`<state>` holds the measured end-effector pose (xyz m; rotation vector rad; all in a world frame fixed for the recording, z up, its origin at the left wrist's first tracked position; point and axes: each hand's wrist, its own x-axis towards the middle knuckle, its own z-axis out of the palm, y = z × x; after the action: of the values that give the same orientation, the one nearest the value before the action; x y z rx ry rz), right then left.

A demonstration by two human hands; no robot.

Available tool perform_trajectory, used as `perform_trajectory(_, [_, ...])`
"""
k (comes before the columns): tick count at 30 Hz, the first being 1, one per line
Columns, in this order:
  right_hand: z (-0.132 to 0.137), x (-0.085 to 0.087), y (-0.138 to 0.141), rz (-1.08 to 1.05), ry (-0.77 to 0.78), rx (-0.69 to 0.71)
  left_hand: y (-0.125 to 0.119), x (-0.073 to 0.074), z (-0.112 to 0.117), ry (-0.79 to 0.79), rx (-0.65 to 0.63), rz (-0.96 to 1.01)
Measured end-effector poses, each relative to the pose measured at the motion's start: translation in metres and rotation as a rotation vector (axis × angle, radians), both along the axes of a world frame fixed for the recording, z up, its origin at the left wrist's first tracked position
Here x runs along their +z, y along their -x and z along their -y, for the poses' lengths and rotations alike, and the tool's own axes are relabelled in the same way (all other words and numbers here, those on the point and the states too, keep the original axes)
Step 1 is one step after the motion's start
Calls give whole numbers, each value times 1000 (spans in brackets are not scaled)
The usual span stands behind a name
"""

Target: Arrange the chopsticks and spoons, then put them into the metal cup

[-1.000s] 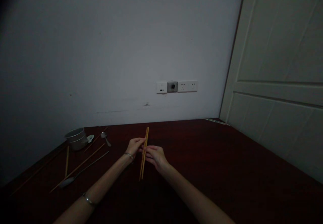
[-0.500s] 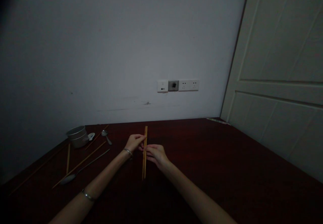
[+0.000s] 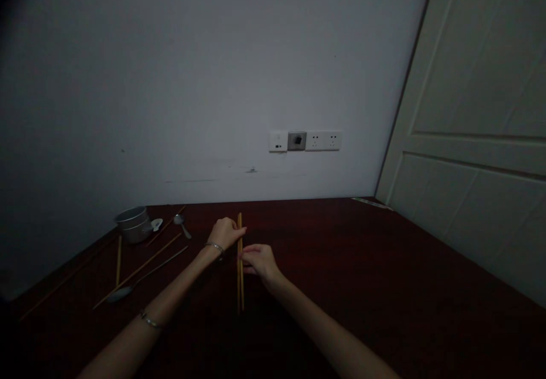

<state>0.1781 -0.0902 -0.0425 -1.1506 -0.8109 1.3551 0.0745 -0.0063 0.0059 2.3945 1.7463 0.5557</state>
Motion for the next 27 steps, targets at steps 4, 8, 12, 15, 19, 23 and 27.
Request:
perform_trajectory(4, [3, 0, 0, -15, -8, 19, -1, 1, 1, 20, 3, 5])
perform_trajectory(8, [5, 4, 1, -13, -12, 50, 1, 0, -2, 61, -38, 29])
perform_trajectory(12, [-1, 7, -8, 71, 11, 46, 6, -4, -7, 79, -33, 43])
perform_trajectory(15, [-10, 7, -26, 109, -9, -35, 12, -8, -10, 99, -6, 24])
perform_trajectory(19, [-23, 0, -53, 104, -38, -142, 18, -17, -9, 146, 32, -17])
perform_trajectory(23, [-28, -9, -70, 77, -60, -181, 21, -30, -8, 194, 22, -64])
perform_trajectory(27, [-29, -15, -74, 70, -93, -199, 22, -39, -8, 192, 16, -136])
